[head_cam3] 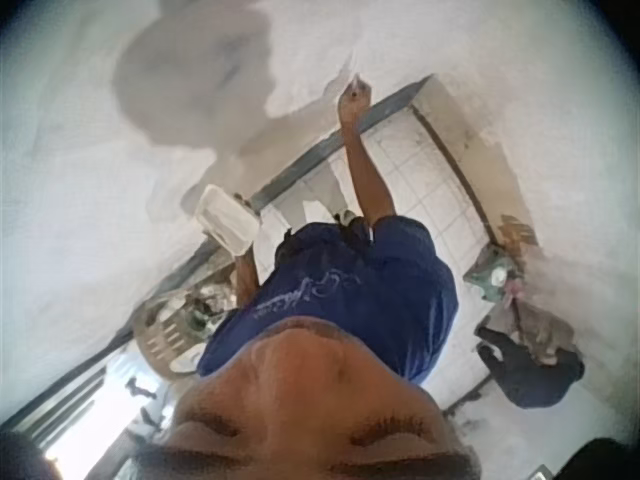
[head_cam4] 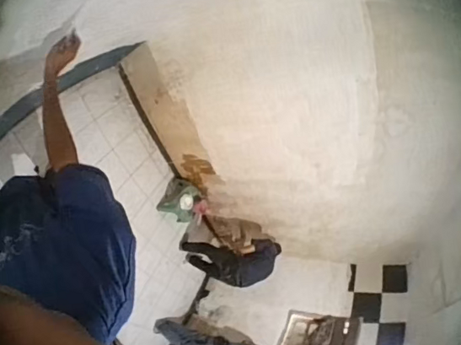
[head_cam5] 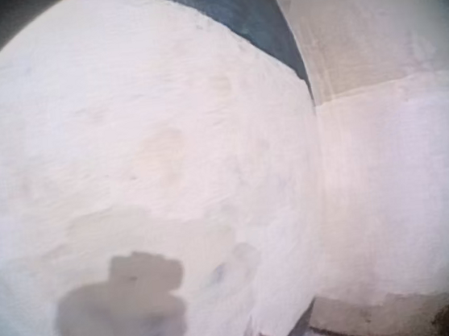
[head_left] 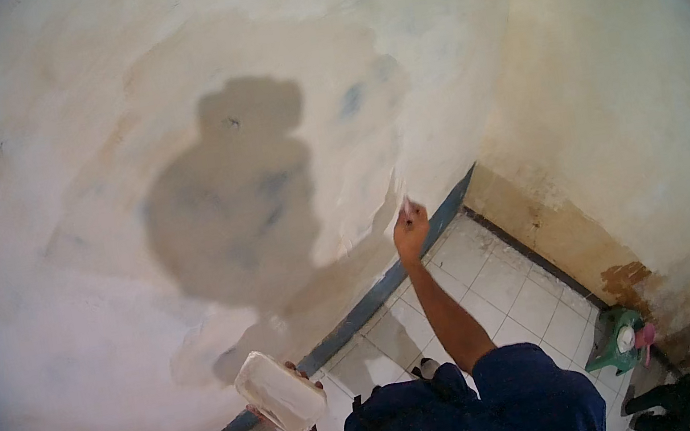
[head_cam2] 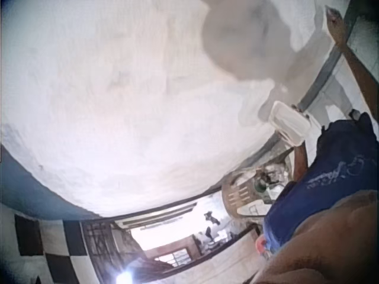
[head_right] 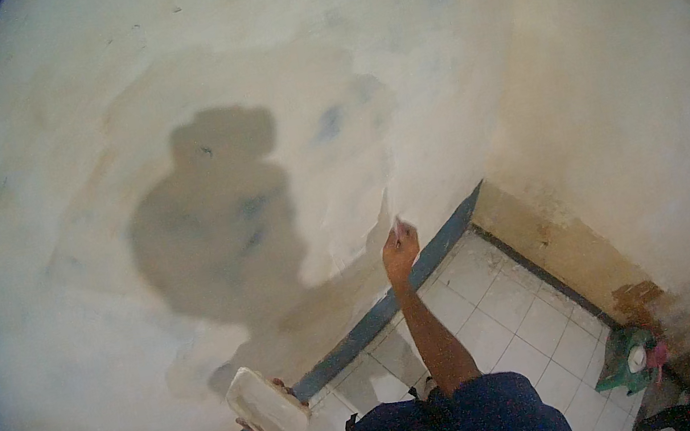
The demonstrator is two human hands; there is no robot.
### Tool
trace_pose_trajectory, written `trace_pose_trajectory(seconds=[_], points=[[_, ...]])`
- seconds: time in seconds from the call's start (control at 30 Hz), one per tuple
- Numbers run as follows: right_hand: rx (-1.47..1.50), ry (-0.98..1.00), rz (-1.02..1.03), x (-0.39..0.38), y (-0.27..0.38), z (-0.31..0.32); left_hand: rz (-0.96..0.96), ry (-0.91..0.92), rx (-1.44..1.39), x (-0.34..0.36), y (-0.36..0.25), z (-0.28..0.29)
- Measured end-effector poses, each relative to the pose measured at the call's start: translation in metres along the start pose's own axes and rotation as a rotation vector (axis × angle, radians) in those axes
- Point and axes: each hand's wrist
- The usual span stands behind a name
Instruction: The person applies white plaster to a damaged wall using a putty knife, repeatedly loading the tool from a plastic container.
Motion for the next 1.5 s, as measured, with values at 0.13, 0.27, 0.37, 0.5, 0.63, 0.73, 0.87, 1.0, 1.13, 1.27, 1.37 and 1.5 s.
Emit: trace_pose_trajectory(seconds=[0.13,0.27,0.37,0.5,0.63,0.73,0.87,1.0,1.13,1.27,1.37,1.5], points=[[0.168,0.076,-0.109,-0.007,-0.004,-0.023,0.038,-0.016,-0.019,0.006,0.004,-0.004],[0.143,0.17,0.274,-0.074,0.082,-0.002,0.001,-0.011,0.016,0.001,-0.004,-0.007],[0.164,0.251,0.073,-0.07,0.095,0.018,0.02,0.004,0.03,0.002,-0.002,-0.012],[0.176,0.023,-0.091,-0.013,0.123,-0.004,0.004,-0.01,0.049,0.002,0.003,-0.016],[1.137,0.098,-0.758,-0.048,0.144,-0.03,-0.013,0.009,0.093,0.003,0.007,-0.012],[0.009,0.359,0.256,-0.08,0.15,0.013,-0.05,-0.009,0.133,0.001,0.004,-0.007],[0.141,0.136,-0.081,-0.02,0.104,0.024,-0.066,-0.02,0.118,-0.002,0.004,-0.014],[0.089,0.025,-0.024,0.054,0.071,-0.007,-0.014,-0.072,-0.016,0.001,0.01,-0.007],[0.252,0.116,-0.008,-0.02,0.106,-0.031,0.005,0.008,0.067,0.006,0.004,0.006],[0.271,0.341,0.079,-0.06,0.187,0.022,0.008,-0.031,0.022,0.0,-0.005,-0.008],[0.3,0.239,-0.03,-0.029,0.159,0.03,0.013,0.01,0.016,0.0,-0.006,-0.014],[0.286,0.039,-0.072,0.033,0.138,-0.01,-0.022,-0.046,0.029,0.001,-0.001,0.005]])
Point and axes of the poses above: each hand's wrist, its own x-axis towards the middle knuckle, its own z-axis out of the back of the hand, y = z × x, and after that the axes turned 7 degrees about -y, right-handed
